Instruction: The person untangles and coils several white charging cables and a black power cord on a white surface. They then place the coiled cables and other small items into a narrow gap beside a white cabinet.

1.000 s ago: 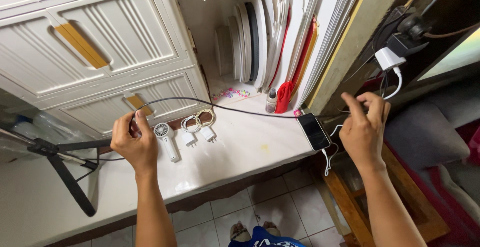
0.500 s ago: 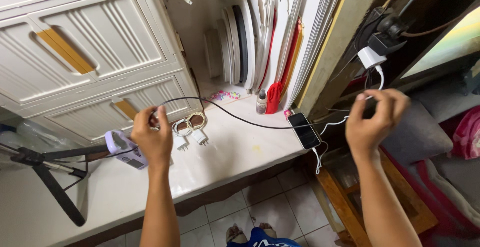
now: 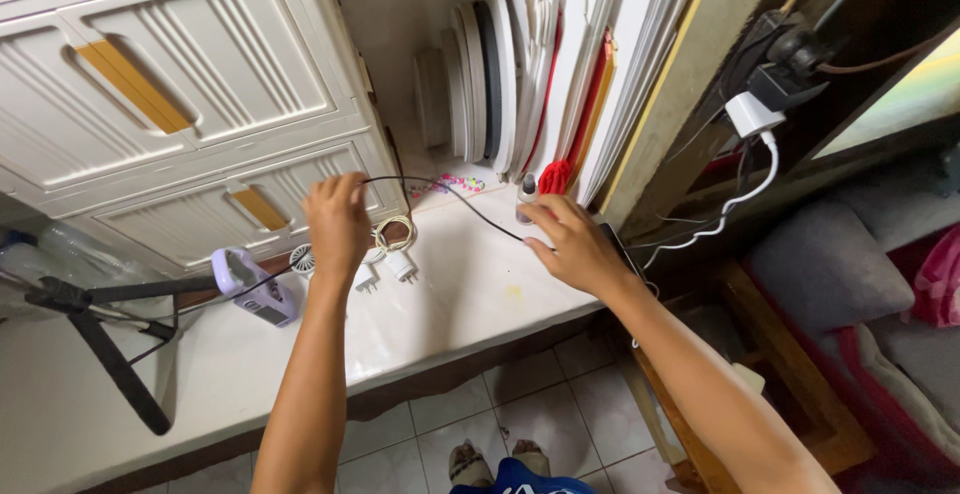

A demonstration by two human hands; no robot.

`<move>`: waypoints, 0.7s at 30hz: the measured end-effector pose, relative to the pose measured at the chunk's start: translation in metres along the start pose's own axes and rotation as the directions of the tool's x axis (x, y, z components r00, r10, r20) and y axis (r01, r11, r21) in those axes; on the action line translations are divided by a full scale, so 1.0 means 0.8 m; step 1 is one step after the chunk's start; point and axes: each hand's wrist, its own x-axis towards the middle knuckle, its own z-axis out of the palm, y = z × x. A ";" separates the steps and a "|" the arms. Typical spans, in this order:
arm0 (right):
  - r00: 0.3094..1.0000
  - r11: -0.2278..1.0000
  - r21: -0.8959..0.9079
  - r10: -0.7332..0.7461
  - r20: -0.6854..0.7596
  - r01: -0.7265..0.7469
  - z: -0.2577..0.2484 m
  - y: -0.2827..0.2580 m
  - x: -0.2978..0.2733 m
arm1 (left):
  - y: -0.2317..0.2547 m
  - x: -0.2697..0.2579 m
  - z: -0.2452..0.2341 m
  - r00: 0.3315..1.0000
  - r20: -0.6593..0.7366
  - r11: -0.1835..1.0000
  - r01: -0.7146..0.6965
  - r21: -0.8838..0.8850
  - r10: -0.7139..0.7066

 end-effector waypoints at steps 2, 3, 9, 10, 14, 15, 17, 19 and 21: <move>1.000 0.999 0.039 -0.016 0.023 0.015 0.019 -0.004 0.018 | 0.005 0.008 0.001 0.991 0.131 0.994 0.015 -0.106 -0.001; 0.999 0.998 0.063 -0.023 0.027 0.021 0.030 -0.005 0.028 | 0.009 0.010 0.001 0.981 0.195 0.987 0.028 -0.158 0.004; 0.979 0.926 0.328 0.147 0.139 -0.185 0.096 0.008 0.086 | 0.028 0.012 0.000 0.930 0.366 0.987 0.024 -0.157 0.036; 0.929 0.866 0.366 0.252 0.271 -0.341 0.107 0.012 0.096 | 0.024 0.012 -0.003 0.930 0.367 0.988 0.025 -0.154 0.034; 0.969 0.914 0.337 0.178 0.174 -0.228 0.124 0.033 0.116 | -0.002 0.005 -0.017 0.924 0.383 0.988 0.049 -0.144 0.010; 0.982 0.920 0.349 0.142 0.124 -0.177 0.124 0.038 0.119 | -0.012 0.001 -0.023 0.921 0.390 0.988 0.061 -0.142 0.000; 0.994 0.931 0.347 0.105 0.043 -0.113 0.122 0.046 0.128 | -0.035 -0.003 -0.035 0.930 0.368 0.992 0.056 -0.114 -0.010; 0.995 0.943 0.321 0.103 -0.017 -0.092 0.117 0.051 0.137 | -0.056 -0.007 -0.051 0.938 0.345 0.993 0.054 -0.106 -0.014; 0.981 0.945 0.269 0.196 -0.010 -0.186 0.107 0.056 0.147 | -0.076 -0.008 -0.071 0.949 0.315 0.993 0.052 -0.108 -0.015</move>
